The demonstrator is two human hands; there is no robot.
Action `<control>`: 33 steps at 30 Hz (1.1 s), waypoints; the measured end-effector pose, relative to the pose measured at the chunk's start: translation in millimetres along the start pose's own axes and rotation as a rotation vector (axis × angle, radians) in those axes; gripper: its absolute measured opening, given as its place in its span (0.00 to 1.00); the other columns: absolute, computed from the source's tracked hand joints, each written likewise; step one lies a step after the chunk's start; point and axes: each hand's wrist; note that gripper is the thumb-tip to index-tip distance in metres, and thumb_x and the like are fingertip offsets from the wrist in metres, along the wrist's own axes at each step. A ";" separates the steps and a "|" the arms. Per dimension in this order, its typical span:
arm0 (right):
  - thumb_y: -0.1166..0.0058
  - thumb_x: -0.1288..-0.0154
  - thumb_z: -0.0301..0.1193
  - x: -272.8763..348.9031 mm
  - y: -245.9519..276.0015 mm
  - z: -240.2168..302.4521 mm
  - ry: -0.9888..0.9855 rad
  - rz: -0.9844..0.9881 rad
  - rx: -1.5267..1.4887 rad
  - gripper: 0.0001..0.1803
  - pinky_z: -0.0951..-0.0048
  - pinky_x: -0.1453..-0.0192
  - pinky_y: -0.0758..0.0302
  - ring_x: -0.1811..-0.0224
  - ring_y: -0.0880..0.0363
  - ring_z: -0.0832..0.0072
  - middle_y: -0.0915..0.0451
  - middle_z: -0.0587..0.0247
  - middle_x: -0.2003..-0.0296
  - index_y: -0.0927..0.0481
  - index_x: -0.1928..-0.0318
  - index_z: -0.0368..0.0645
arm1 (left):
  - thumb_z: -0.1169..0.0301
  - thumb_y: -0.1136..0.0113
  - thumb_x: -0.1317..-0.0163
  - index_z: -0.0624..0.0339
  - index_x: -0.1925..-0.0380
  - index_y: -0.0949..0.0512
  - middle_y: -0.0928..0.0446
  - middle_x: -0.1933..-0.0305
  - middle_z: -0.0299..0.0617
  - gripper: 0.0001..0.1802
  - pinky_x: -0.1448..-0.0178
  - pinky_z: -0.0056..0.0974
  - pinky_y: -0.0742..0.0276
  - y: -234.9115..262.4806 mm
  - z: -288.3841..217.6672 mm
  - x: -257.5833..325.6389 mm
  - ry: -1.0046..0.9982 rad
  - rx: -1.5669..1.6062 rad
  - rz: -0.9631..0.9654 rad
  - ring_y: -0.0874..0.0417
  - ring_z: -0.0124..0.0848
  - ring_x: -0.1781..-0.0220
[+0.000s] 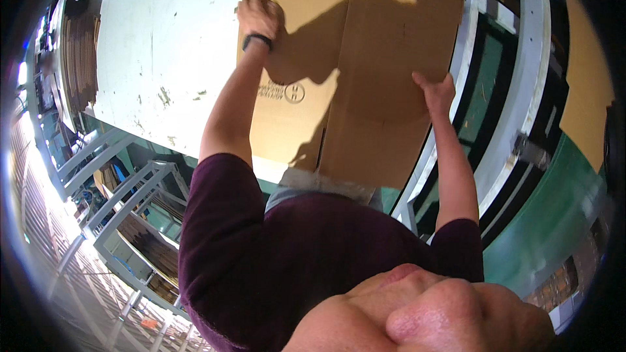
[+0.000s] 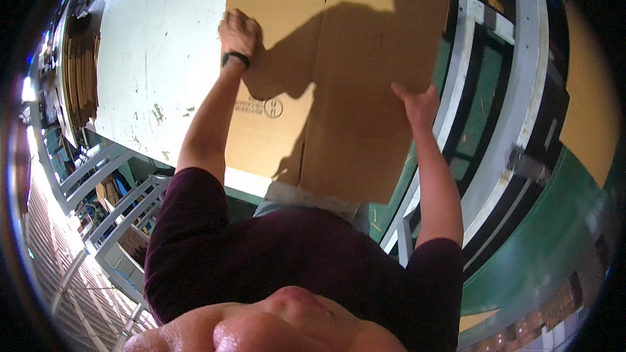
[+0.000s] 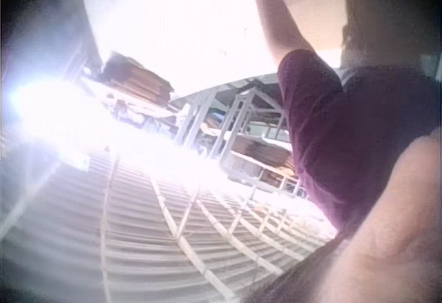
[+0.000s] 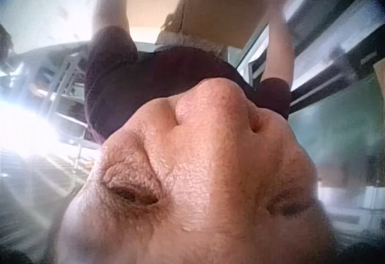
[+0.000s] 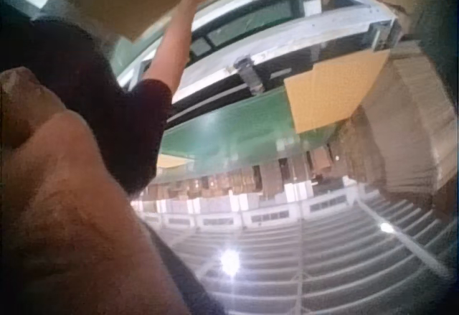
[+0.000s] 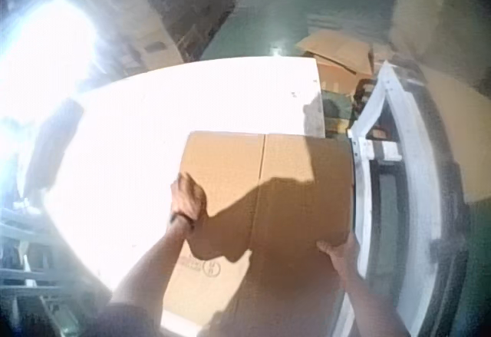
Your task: The person picks up flat cardboard sheets from a stack and places them on a work surface, then folds the flaps by hand and places the partially folded sheets into a machine or onto a rack.
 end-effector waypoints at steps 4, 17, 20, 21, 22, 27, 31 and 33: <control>0.29 0.63 0.59 -12.4 -8.9 -16.1 -0.051 -0.019 0.195 0.49 0.59 0.44 0.26 0.49 0.22 0.55 0.22 0.45 0.52 0.27 0.49 0.32 | 0.50 0.42 0.43 0.60 0.33 0.43 0.49 0.27 0.52 0.43 0.23 0.53 0.59 30.9 -12.0 181.7 -0.551 0.375 0.271 0.53 0.50 0.25; 0.31 0.62 0.61 10.5 -30.1 -24.0 0.008 -0.309 0.087 0.50 0.64 0.46 0.25 0.50 0.20 0.60 0.20 0.51 0.52 0.26 0.45 0.36 | 0.73 0.38 0.53 0.62 0.43 0.30 0.38 0.32 0.49 0.32 0.27 0.49 0.42 55.3 -14.3 364.3 -0.841 0.413 0.276 0.40 0.47 0.29; 0.30 0.60 0.57 18.6 -27.1 -10.1 -0.081 -0.302 0.232 0.52 0.62 0.38 0.32 0.41 0.28 0.56 0.26 0.45 0.45 0.32 0.40 0.33 | 0.72 0.37 0.52 0.63 0.41 0.31 0.38 0.32 0.50 0.34 0.28 0.51 0.41 65.6 -24.6 358.6 -0.848 0.411 0.332 0.39 0.50 0.30; 0.29 0.59 0.56 20.9 -27.4 -10.2 -0.044 -0.323 0.299 0.53 0.62 0.34 0.35 0.38 0.31 0.54 0.29 0.43 0.42 0.33 0.39 0.33 | 0.71 0.39 0.50 0.63 0.43 0.30 0.37 0.34 0.51 0.30 0.29 0.51 0.40 64.1 -22.4 361.5 -0.844 0.389 0.325 0.37 0.50 0.31; 0.29 0.59 0.54 17.5 -29.0 -21.7 0.045 -0.300 0.163 0.53 0.60 0.33 0.37 0.36 0.34 0.53 0.31 0.42 0.41 0.34 0.38 0.33 | 0.71 0.40 0.48 0.63 0.45 0.28 0.35 0.35 0.51 0.27 0.29 0.51 0.39 62.5 -21.6 362.8 -0.836 0.368 0.320 0.36 0.49 0.32; 0.33 0.52 0.49 -28.5 68.5 -71.2 0.401 -0.747 0.360 0.44 0.54 0.37 0.36 0.41 0.32 0.48 0.28 0.42 0.45 0.32 0.41 0.33 | 0.68 0.40 0.47 0.61 0.39 0.32 0.37 0.33 0.52 0.33 0.31 0.51 0.36 74.0 -30.1 359.8 -0.835 0.177 0.400 0.34 0.50 0.33; 0.33 0.52 0.41 -95.1 259.5 -115.9 0.176 -1.108 0.763 0.45 0.49 0.33 0.43 0.31 0.46 0.50 0.40 0.50 0.35 0.40 0.35 0.46 | 0.70 0.42 0.45 0.60 0.39 0.31 0.36 0.34 0.52 0.30 0.32 0.52 0.34 72.8 -41.9 351.1 -0.888 0.112 0.401 0.32 0.51 0.35; 0.34 0.51 0.44 -122.5 315.0 -118.7 -0.180 -0.999 0.956 0.47 0.46 0.30 0.49 0.29 0.51 0.50 0.44 0.52 0.32 0.42 0.33 0.47 | 0.71 0.43 0.44 0.59 0.41 0.30 0.35 0.35 0.53 0.28 0.33 0.53 0.33 70.4 -39.3 355.3 -0.852 0.117 0.425 0.32 0.51 0.35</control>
Point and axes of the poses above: each hand's wrist, its own x-axis away from the middle knuckle, its own y-axis out of the back of the hand, z = x × y
